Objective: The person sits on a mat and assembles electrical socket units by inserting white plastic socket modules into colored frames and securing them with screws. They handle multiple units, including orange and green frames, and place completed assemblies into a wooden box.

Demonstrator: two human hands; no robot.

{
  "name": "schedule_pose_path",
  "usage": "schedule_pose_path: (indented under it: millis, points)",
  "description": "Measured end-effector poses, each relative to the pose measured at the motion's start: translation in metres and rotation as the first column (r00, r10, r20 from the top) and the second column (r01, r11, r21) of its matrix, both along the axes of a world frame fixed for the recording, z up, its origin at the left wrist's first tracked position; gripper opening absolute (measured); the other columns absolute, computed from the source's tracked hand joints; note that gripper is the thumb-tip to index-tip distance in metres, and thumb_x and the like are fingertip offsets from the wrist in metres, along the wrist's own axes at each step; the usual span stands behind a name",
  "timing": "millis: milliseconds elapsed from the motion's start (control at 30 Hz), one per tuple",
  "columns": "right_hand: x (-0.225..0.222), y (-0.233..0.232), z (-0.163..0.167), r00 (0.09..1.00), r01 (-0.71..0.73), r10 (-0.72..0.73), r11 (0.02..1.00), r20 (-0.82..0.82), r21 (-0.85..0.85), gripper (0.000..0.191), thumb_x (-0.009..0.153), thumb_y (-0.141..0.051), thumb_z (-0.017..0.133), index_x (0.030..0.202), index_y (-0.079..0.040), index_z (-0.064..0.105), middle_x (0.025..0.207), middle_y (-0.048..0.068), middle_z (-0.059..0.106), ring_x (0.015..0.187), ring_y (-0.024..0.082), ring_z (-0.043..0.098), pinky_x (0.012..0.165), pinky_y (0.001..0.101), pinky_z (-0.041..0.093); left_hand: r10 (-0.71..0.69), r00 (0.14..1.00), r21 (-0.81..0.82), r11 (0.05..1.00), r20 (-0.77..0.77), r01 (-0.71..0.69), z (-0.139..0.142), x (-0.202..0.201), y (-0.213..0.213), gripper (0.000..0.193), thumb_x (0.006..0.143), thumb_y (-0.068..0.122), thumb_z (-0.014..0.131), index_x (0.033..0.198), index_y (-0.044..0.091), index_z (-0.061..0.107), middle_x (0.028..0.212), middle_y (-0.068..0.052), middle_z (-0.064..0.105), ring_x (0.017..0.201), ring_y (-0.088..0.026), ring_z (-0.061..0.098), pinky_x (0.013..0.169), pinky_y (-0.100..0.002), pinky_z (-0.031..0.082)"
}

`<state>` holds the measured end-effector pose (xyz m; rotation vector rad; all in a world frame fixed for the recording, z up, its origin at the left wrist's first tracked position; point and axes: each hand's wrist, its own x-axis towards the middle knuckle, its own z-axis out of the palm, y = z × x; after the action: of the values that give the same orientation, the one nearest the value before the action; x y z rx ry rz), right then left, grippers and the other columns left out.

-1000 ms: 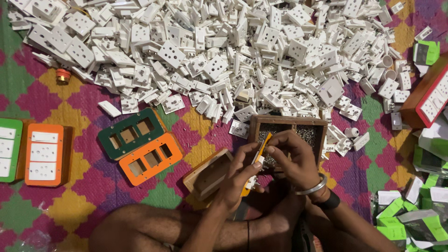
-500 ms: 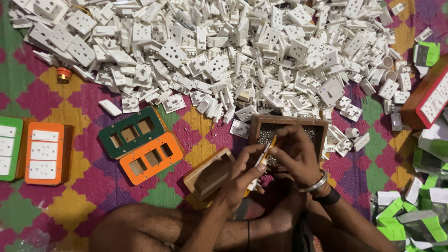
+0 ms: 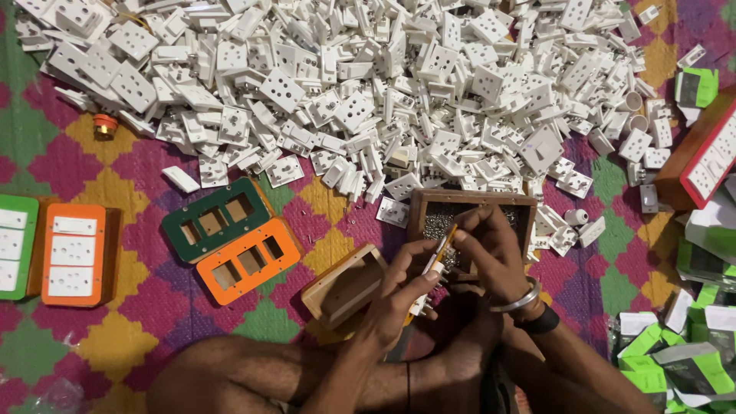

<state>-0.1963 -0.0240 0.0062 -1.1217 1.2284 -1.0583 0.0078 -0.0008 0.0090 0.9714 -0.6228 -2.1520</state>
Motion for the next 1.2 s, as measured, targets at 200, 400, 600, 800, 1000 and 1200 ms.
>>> schedule_pose_path:
  millis: [200,400,600,800,1000,1200]
  points:
    - [0.002,0.001,-0.004,0.980,-0.136,0.120,0.986,-0.157,-0.092,0.018,0.094,-0.001,0.071,0.101,-0.004,0.054,0.113,0.006,0.054,0.092,0.010,0.057,0.076,0.0246,0.051,0.063,0.996,0.097,0.994,-0.062,-0.056,-0.004,-0.001,0.001,0.056,0.090,0.035,0.065,0.142,0.020,0.054,0.117,-0.008,0.059,0.102,-0.017,0.055,0.061,-0.031,0.055]
    - [0.001,-0.001,-0.009,0.999,0.019,-0.017,0.998,-0.035,0.054,0.012,0.100,-0.007,0.067,0.104,-0.003,0.056,0.104,0.006,0.059,0.088,0.008,0.056,0.076,0.0233,0.050,0.032,0.999,0.063,0.998,-0.003,-0.032,-0.005,-0.002,0.001,0.054,0.088,0.033,0.063,0.139,0.020,0.053,0.126,0.005,0.060,0.106,-0.014,0.057,0.060,-0.029,0.057]
    - [-0.002,0.005,-0.007,0.961,-0.139,0.109,0.985,-0.254,-0.103,0.013,0.096,-0.007,0.071,0.098,-0.002,0.059,0.110,0.005,0.058,0.086,0.008,0.056,0.071,0.0236,0.048,0.046,0.998,0.097,0.994,-0.048,-0.042,-0.008,-0.003,0.003,0.055,0.090,0.033,0.065,0.141,0.017,0.054,0.116,-0.001,0.062,0.100,-0.011,0.057,0.058,-0.027,0.056]
    - [-0.002,0.001,-0.011,0.989,0.007,-0.001,0.999,-0.146,0.041,0.014,0.100,-0.008,0.066,0.109,-0.001,0.059,0.101,0.005,0.062,0.087,0.007,0.058,0.075,0.0243,0.051,0.064,0.996,0.137,0.989,-0.070,-0.054,-0.007,-0.005,0.004,0.055,0.090,0.032,0.065,0.142,0.018,0.054,0.111,-0.006,0.061,0.094,-0.013,0.058,0.055,-0.028,0.055]
    - [0.004,0.009,-0.009,0.967,-0.090,0.075,0.995,-0.243,-0.050,0.010,0.102,-0.008,0.061,0.108,-0.001,0.058,0.106,0.004,0.059,0.088,0.008,0.057,0.077,0.0243,0.050,0.056,0.998,0.119,0.991,-0.014,-0.054,-0.008,-0.007,0.004,0.056,0.088,0.035,0.064,0.141,0.020,0.052,0.115,-0.003,0.061,0.100,-0.011,0.058,0.058,-0.029,0.057]
    - [0.015,0.010,-0.010,0.888,-0.077,-0.006,0.984,-0.459,-0.161,0.012,0.099,-0.007,0.065,0.106,0.000,0.059,0.116,0.008,0.059,0.089,0.010,0.057,0.076,0.0253,0.049,0.069,0.998,0.102,0.992,-0.006,-0.068,-0.009,-0.010,0.004,0.056,0.089,0.036,0.064,0.142,0.019,0.053,0.110,-0.005,0.058,0.103,-0.015,0.055,0.059,-0.029,0.056]
